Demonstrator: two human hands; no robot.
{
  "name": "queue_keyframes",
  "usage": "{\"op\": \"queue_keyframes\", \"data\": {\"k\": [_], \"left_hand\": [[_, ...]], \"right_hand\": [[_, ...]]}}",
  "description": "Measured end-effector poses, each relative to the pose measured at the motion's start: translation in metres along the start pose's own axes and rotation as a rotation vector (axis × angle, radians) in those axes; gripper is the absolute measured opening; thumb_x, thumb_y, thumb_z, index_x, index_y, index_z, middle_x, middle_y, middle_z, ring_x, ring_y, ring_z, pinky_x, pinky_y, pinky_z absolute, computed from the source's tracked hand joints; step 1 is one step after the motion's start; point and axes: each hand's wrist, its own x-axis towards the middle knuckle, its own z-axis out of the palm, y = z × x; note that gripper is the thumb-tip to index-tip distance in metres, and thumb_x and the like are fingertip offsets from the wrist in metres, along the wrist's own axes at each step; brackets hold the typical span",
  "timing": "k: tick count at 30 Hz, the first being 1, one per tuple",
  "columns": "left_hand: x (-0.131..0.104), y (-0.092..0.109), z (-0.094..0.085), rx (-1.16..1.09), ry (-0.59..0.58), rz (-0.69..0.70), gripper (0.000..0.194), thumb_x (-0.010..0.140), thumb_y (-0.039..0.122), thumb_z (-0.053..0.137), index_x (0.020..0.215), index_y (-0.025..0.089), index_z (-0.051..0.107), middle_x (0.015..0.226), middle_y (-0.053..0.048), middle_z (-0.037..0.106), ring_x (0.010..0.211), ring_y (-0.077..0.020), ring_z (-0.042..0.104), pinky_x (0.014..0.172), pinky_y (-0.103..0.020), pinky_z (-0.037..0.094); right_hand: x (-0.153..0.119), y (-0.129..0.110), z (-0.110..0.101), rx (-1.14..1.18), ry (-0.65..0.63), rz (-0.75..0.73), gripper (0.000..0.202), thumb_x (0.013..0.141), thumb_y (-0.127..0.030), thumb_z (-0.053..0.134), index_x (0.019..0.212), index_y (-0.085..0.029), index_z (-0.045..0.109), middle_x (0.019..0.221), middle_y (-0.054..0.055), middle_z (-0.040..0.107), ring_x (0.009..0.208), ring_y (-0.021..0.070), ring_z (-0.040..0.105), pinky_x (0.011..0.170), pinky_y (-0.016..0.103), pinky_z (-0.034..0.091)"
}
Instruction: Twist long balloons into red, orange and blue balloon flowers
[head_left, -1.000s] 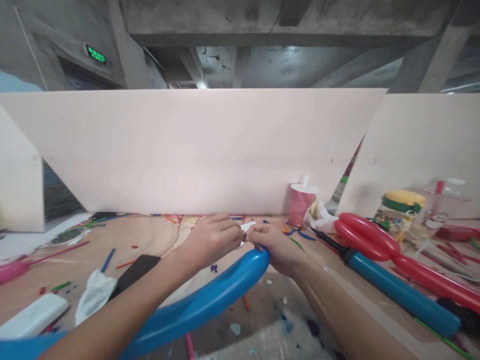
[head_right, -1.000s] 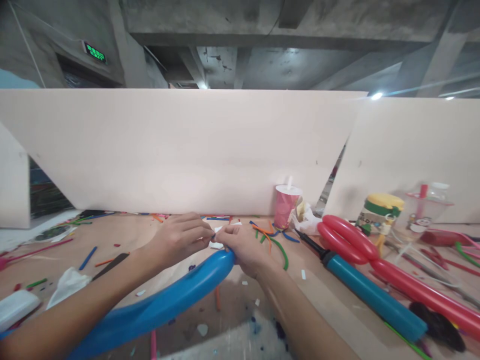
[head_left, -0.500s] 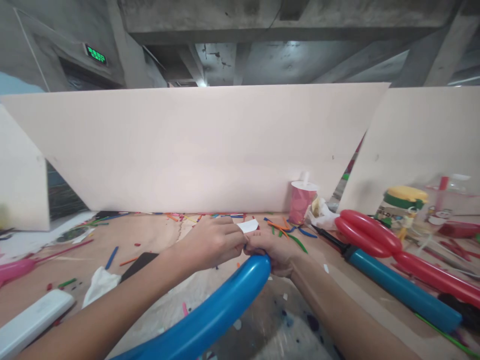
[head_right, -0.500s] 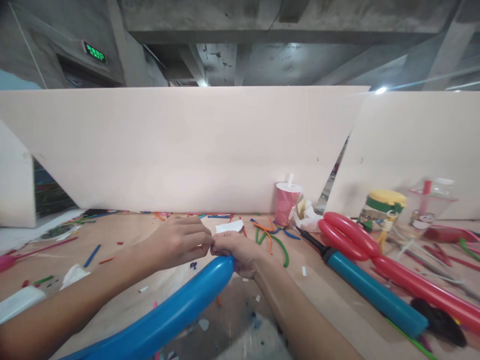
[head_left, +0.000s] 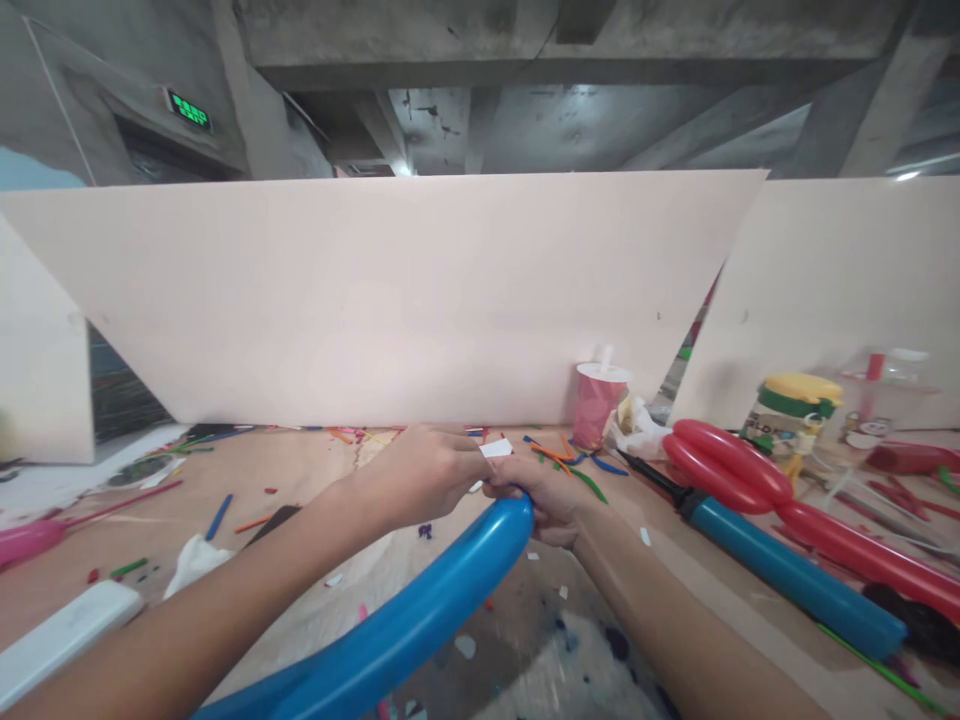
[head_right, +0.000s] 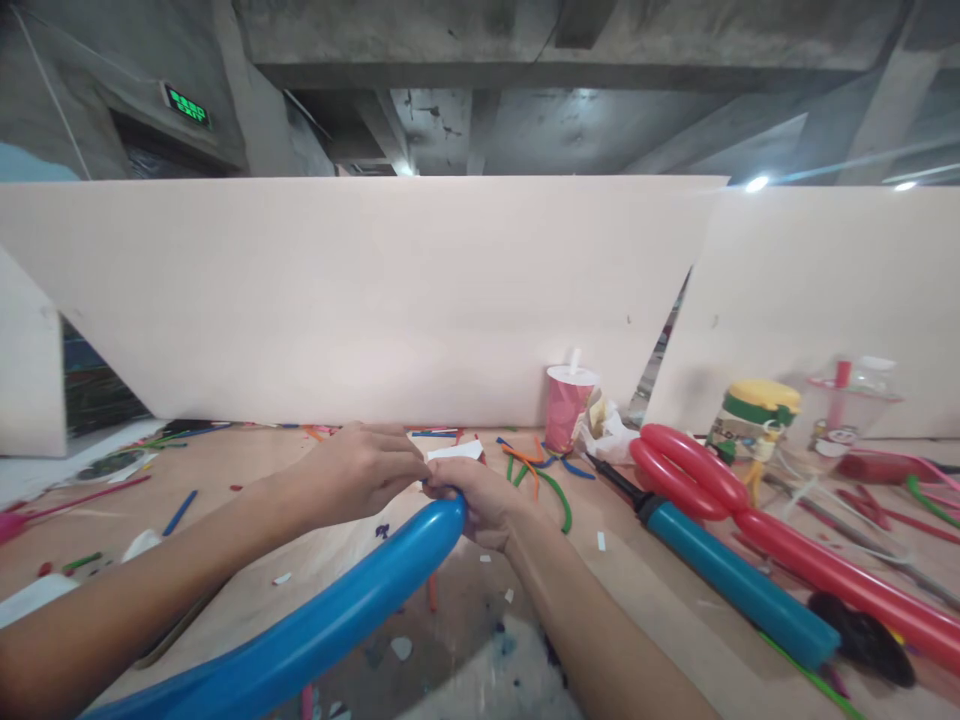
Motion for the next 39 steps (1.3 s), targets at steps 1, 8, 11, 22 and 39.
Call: {"op": "queue_keyframes", "data": {"k": [1, 8, 11, 22, 39], "left_hand": [[0.000, 0.000, 0.004, -0.058, 0.047, -0.055, 0.021, 0.087, 0.016, 0.046, 0.084, 0.017, 0.067, 0.080, -0.004, 0.069, 0.075, -0.0149, 0.061, 0.068, -0.027, 0.047], [0.004, 0.008, 0.002, -0.499, 0.238, -0.388, 0.021, 0.080, 0.016, 0.055, 0.092, 0.023, 0.071, 0.090, 0.000, 0.071, 0.075, -0.0112, 0.063, 0.061, -0.020, 0.049], [0.006, 0.010, -0.004, -0.580, 0.252, -0.469, 0.016, 0.079, 0.020, 0.060, 0.089, 0.023, 0.072, 0.090, 0.000, 0.072, 0.074, -0.0111, 0.063, 0.062, -0.020, 0.049], [0.009, -0.006, -0.013, -0.297, 0.283, -0.400, 0.012, 0.083, 0.018, 0.051, 0.084, 0.018, 0.063, 0.080, -0.001, 0.065, 0.072, -0.0127, 0.059, 0.065, -0.025, 0.046], [0.080, -0.014, -0.009, -0.058, -0.031, -0.273, 0.025, 0.083, 0.028, 0.045, 0.103, 0.019, 0.058, 0.101, -0.006, 0.065, 0.092, -0.0207, 0.059, 0.075, -0.031, 0.045]], "right_hand": [[0.000, -0.001, -0.001, 0.003, 0.007, -0.017, 0.020, 0.055, -0.020, 0.058, 0.050, -0.018, 0.039, 0.044, -0.009, 0.032, 0.043, 0.0047, 0.021, 0.042, 0.022, 0.013], [-0.003, -0.006, -0.004, -0.093, 0.119, -0.245, 0.017, 0.061, -0.022, 0.059, 0.055, -0.017, 0.045, 0.050, -0.006, 0.038, 0.047, 0.0066, 0.028, 0.045, 0.023, 0.016], [-0.006, -0.009, -0.003, -0.150, 0.146, -0.310, 0.015, 0.066, -0.024, 0.059, 0.060, -0.018, 0.047, 0.051, -0.007, 0.038, 0.048, 0.0073, 0.028, 0.046, 0.023, 0.018], [-0.015, -0.017, 0.003, -0.359, 0.173, -0.367, 0.029, 0.075, -0.041, 0.060, 0.063, -0.017, 0.051, 0.056, -0.004, 0.045, 0.051, 0.0082, 0.036, 0.049, 0.023, 0.025], [0.019, 0.002, -0.025, 0.056, 0.531, -0.542, 0.027, 0.064, -0.039, 0.071, 0.075, -0.020, 0.057, 0.060, -0.005, 0.053, 0.048, 0.0085, 0.039, 0.043, 0.022, 0.029]]}}
